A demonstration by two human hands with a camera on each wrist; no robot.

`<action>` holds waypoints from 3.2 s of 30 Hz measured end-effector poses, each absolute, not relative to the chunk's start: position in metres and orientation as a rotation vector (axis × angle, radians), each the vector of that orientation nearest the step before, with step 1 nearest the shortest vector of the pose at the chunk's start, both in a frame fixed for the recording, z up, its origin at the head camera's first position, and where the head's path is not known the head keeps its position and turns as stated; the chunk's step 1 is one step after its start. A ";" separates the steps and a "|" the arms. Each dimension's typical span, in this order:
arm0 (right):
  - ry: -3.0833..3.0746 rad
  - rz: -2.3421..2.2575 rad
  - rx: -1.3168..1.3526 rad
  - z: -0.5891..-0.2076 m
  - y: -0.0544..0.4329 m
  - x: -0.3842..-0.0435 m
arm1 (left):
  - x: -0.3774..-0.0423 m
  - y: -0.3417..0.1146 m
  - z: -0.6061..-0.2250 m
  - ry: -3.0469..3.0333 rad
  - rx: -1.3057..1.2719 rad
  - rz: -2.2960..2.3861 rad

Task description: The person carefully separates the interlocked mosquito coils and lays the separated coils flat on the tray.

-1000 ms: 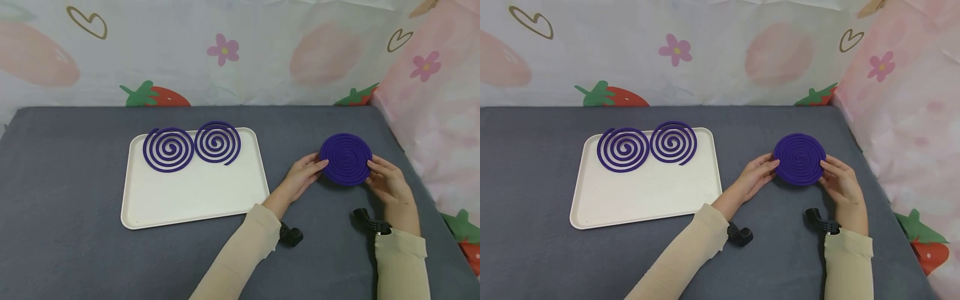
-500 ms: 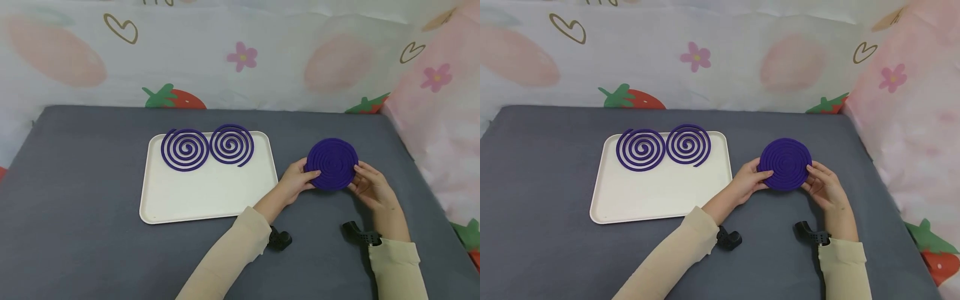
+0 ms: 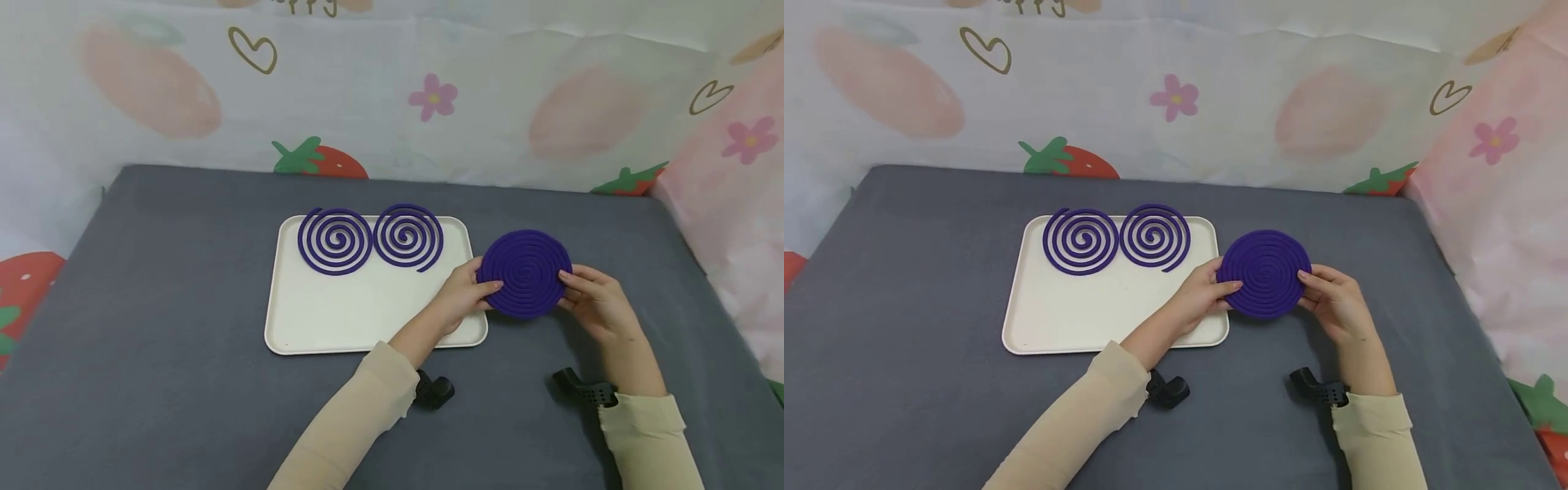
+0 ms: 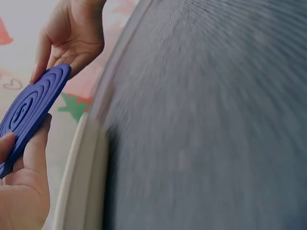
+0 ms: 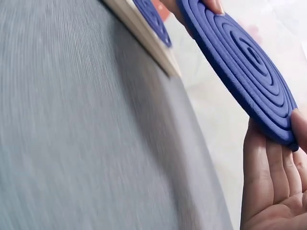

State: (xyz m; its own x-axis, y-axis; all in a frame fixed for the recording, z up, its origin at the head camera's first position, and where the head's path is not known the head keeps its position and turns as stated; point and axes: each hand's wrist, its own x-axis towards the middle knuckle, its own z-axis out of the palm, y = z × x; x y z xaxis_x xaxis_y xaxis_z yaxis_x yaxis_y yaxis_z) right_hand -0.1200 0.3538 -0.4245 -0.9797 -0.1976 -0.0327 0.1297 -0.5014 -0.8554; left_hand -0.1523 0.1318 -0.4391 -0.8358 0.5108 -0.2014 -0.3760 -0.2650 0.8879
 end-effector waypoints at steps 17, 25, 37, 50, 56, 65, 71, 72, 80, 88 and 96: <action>1.526 -2.457 -0.116 -0.418 0.274 -0.128 | -0.153 0.037 -0.433 1.483 0.210 2.131; 1.514 -2.402 -0.150 -0.418 0.248 -0.134 | -0.144 0.007 -0.432 1.506 0.185 2.155; 1.506 -2.221 -0.164 -0.416 0.201 -0.143 | -0.132 -0.024 -0.436 1.304 0.229 2.368; 1.478 -2.256 -0.074 -0.425 0.160 -0.151 | -0.127 -0.040 -0.438 1.342 0.066 2.398; 1.451 -2.233 -0.062 -0.431 0.151 -0.147 | -0.120 -0.047 -0.442 1.368 0.064 2.390; 1.490 -2.117 -0.200 -0.437 0.151 -0.136 | -0.113 -0.062 -0.451 1.283 0.152 2.299; 1.470 -2.138 -0.140 -0.439 0.154 -0.135 | -0.113 -0.057 -0.452 1.301 0.163 2.239; 1.464 -2.139 -0.126 -0.440 0.154 -0.135 | -0.113 -0.057 -0.453 1.303 0.161 2.234; 1.431 -2.162 -0.107 -0.444 0.152 -0.134 | -0.113 -0.058 -0.455 1.363 0.142 2.212; 1.439 -2.204 -0.061 -0.444 0.151 -0.135 | -0.114 -0.057 -0.453 1.390 0.135 2.235; 1.453 -2.195 -0.080 -0.445 0.149 -0.134 | -0.114 -0.056 -0.454 1.374 0.125 2.282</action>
